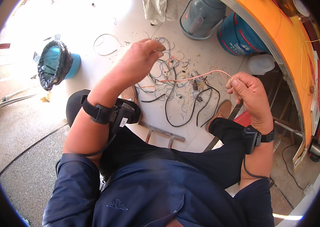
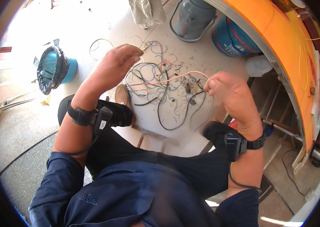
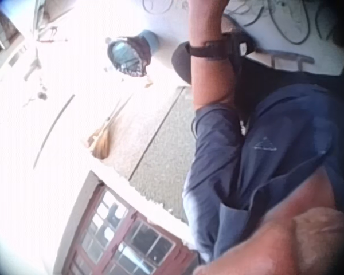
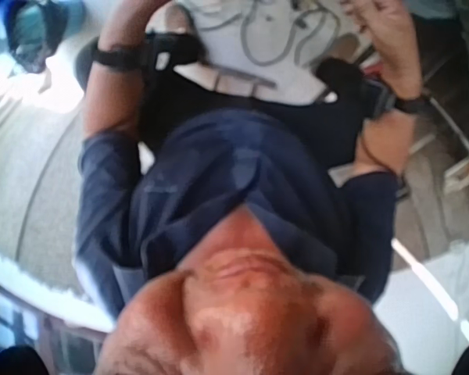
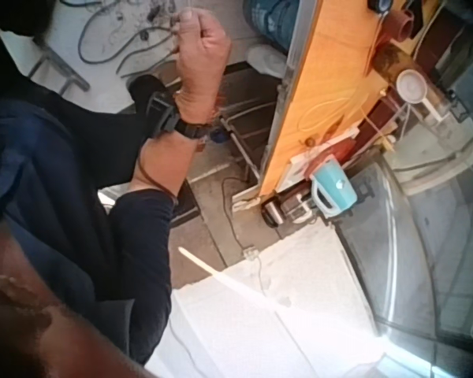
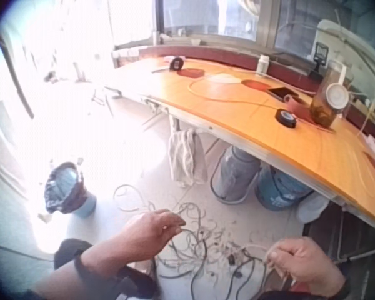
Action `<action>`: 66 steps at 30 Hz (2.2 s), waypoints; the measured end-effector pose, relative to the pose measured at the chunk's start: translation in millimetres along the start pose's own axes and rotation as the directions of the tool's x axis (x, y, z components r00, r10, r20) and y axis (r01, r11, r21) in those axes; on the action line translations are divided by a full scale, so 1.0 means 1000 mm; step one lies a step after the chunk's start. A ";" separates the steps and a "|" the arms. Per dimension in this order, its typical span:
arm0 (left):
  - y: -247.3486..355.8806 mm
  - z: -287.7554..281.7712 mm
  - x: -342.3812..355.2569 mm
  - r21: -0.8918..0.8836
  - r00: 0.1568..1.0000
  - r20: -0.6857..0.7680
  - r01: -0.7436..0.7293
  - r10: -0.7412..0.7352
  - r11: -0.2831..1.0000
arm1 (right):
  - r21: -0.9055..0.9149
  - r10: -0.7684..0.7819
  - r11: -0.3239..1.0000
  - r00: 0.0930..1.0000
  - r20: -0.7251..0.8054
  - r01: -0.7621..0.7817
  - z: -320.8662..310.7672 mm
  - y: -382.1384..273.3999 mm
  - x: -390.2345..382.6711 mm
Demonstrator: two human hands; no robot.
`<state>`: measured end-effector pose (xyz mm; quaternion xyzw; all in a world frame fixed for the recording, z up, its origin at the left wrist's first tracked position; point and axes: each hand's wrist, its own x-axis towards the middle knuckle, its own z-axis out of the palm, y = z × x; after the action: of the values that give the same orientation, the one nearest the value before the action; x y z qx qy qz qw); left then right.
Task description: The person uses pliers to cut wires connected to an electronic component, then manipulates the wires and a connector by hand.
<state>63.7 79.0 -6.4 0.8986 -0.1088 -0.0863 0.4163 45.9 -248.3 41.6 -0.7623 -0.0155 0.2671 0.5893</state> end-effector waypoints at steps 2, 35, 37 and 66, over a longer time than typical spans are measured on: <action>0.009 0.001 -0.003 -0.245 0.988 0.141 0.092 -0.059 0.965 | 0.010 -0.045 0.999 0.998 -0.043 0.046 0.003 0.007 0.002; 0.049 0.047 -0.020 -0.785 0.901 0.432 0.401 -0.046 0.472 | 0.151 -0.323 0.930 0.941 -0.103 0.335 0.076 0.017 0.014; 0.051 0.047 -0.019 -0.748 0.880 0.467 0.445 -0.086 0.493 | 0.079 -0.329 0.937 0.935 -0.131 0.341 0.076 0.019 0.015; 0.059 0.037 -0.024 -0.541 0.944 0.286 0.017 0.165 0.841 | -0.459 -0.696 0.654 0.716 -0.055 0.601 0.056 0.000 0.013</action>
<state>24.6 21.4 16.8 0.7151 -0.1816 -0.2421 0.6301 32.9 -194.4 27.8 -0.8358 -0.2767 -0.0607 0.4703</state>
